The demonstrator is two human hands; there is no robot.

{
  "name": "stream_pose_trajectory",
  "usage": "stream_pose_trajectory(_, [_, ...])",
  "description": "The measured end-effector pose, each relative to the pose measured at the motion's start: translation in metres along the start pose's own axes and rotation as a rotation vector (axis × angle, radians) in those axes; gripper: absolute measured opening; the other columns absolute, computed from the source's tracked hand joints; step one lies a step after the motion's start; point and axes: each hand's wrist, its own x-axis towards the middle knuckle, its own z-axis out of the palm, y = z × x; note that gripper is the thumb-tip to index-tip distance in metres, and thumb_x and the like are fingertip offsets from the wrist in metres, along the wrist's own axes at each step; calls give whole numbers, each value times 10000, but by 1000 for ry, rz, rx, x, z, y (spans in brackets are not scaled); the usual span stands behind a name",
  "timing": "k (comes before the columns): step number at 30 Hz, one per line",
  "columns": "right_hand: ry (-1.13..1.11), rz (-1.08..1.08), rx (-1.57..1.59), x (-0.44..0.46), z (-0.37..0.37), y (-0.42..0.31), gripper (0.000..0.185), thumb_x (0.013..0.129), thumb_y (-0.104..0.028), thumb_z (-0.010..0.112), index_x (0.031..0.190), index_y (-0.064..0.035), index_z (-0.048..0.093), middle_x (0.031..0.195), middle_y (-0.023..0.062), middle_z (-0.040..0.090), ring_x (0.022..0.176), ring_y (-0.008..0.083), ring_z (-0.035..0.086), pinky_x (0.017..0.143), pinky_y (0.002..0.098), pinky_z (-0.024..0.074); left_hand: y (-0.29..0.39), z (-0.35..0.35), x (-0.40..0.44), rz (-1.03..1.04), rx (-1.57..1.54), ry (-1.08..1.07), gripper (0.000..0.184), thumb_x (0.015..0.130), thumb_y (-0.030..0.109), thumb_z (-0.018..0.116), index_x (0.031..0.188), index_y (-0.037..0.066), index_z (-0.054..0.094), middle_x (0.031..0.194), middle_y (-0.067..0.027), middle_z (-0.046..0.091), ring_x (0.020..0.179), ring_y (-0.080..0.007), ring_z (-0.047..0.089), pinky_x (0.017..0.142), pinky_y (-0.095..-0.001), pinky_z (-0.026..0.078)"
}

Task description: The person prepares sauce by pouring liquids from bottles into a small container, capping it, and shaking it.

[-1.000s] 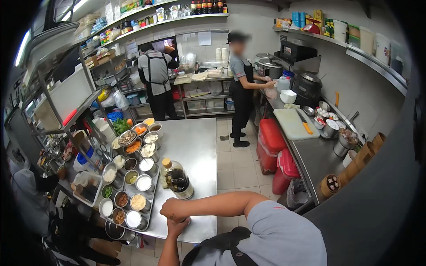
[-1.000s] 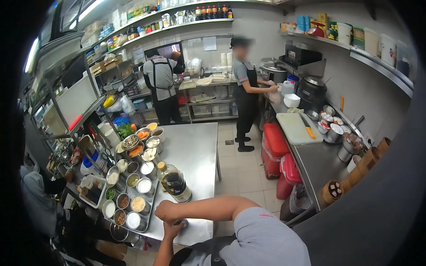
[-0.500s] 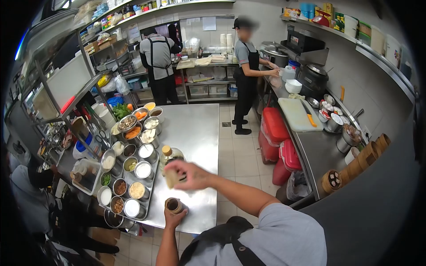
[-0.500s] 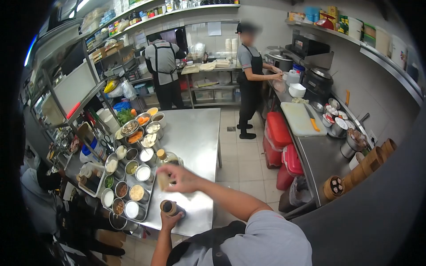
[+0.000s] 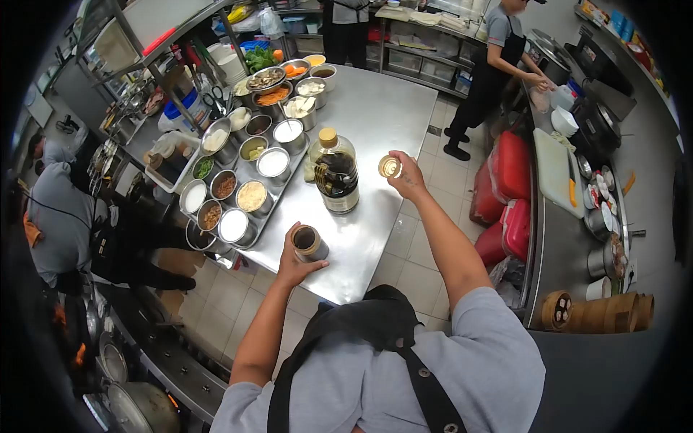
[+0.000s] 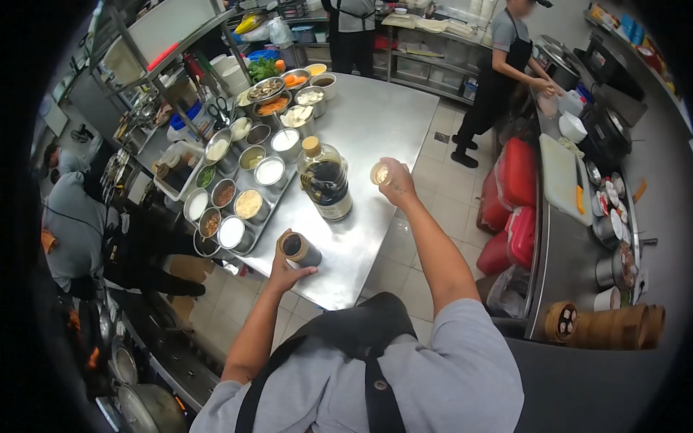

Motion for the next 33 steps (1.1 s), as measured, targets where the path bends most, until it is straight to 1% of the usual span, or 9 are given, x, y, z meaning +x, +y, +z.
stream_pose_trajectory(2, [-26,-53,47,4,18,7,577,720,0,615,1287,-76,536,1230,158,594,1148,370,530,1023,412,437,-6,-6,-8,-32,27,-35,946,628,218,929,1403,51,413,1331,-100,528,1250,-229,506,1070,-404,388])
stream_pose_trajectory(5, [-57,-150,77,20,44,22,544,768,17,612,1296,-85,530,1258,159,575,1189,368,510,1041,403,423,-9,-19,-29,-248,236,-39,881,671,230,896,1403,73,431,1319,-103,544,1250,-239,510,1034,-429,402])
stream_pose_trajectory(12, [-268,-219,2,65,84,28,479,829,-37,668,1284,-82,527,1297,127,546,1240,323,495,1063,384,410,-10,-30,-90,-398,248,253,735,704,177,860,1339,55,510,1284,-113,602,1191,-242,560,989,-441,450])
stream_pose_trajectory(15, [-339,-271,58,73,86,16,456,824,52,589,1259,-82,564,1276,152,568,1223,349,503,1041,396,420,-14,-33,-112,-486,237,287,663,718,177,853,1295,52,549,1230,-98,612,1161,-232,568,963,-414,448])
stream_pose_trajectory(19, [-421,-275,182,85,100,19,581,817,113,527,1355,-108,509,1410,166,482,1314,345,446,1108,387,384,-4,-28,-125,-502,221,340,614,721,163,851,1259,49,578,1190,-88,628,1133,-226,585,947,-410,458])
stream_pose_trajectory(23, [-295,-220,131,71,97,25,844,761,-41,737,1493,-122,324,1533,189,331,1419,343,332,1171,392,308,-3,-26,-129,-506,242,345,600,721,161,851,1249,52,588,1180,-82,634,1121,-217,592,919,-399,473])
stream_pose_trajectory(28, [-239,-163,153,49,85,39,1020,680,-8,786,1526,-88,223,1547,205,288,1438,354,296,1196,390,266,4,-23,-121,-499,297,272,583,728,156,844,1241,49,587,1167,-79,632,1109,-216,597,908,-392,480])
stream_pose_trajectory(31, [-101,-133,211,28,76,36,970,689,-29,795,1503,-60,269,1506,198,348,1398,350,358,1170,386,306,12,-27,-109,-458,324,247,567,742,131,825,1247,46,581,1175,-85,623,1099,-210,595,915,-386,479])
stream_pose_trajectory(33, [63,-4,212,13,83,30,818,714,-60,805,1419,-36,390,1403,182,464,1291,307,474,1081,371,399,22,-31,-97,-407,337,251,543,770,81,787,1267,42,571,1165,-96,623,1094,-196,585,926,-370,479])
